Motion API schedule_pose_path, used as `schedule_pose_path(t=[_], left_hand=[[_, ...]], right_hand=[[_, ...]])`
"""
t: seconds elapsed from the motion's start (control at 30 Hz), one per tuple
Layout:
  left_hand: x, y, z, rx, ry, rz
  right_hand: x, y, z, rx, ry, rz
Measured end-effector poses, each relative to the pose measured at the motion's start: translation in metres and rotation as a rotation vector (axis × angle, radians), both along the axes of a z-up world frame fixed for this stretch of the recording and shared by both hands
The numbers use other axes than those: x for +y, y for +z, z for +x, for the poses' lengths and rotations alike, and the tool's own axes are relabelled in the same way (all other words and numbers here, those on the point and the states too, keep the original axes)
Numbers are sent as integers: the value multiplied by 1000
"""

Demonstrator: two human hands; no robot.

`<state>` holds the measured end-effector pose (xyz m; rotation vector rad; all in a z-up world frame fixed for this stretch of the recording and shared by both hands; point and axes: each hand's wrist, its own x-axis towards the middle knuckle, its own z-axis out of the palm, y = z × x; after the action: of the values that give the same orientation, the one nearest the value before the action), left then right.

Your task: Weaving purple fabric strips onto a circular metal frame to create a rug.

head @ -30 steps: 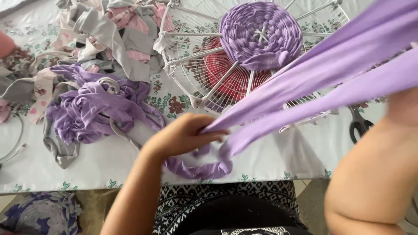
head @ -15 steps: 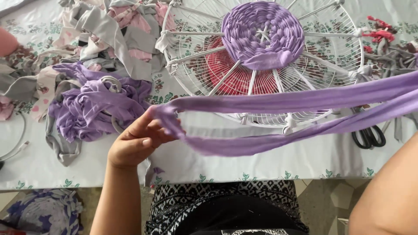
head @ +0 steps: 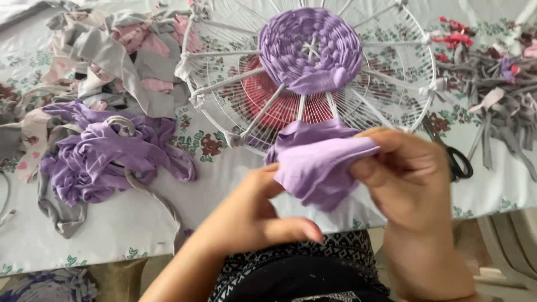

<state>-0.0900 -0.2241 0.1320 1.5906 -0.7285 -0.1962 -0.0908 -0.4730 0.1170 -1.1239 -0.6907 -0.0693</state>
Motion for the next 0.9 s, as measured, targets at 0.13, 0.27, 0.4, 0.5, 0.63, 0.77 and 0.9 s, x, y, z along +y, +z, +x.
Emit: schedule_pose_path(t=[0.13,0.27,0.4,0.5,0.63,0.77,0.9], left_hand=[[-18,-14,-6,52,96,-302],[-17,-22,-3,4,346,-390],[-17,-21,0,-71,441,-337],[-19,-27,10,-14,350,-301],[-22,-34,28,-130,76,-83],[-40,-72,35,-449,-32,257],[-26,-63,15,-418,9,263]], right_hand=[[23,3,-10,174,-260,-16],[24,-6,-9,159,-247,47],[24,-10,-6,160,-214,122],[22,-8,-5,201,-206,82],[12,23,14,89,-4,212],[-62,18,31,33,76,255],[-231,-79,93,330,1213,372]])
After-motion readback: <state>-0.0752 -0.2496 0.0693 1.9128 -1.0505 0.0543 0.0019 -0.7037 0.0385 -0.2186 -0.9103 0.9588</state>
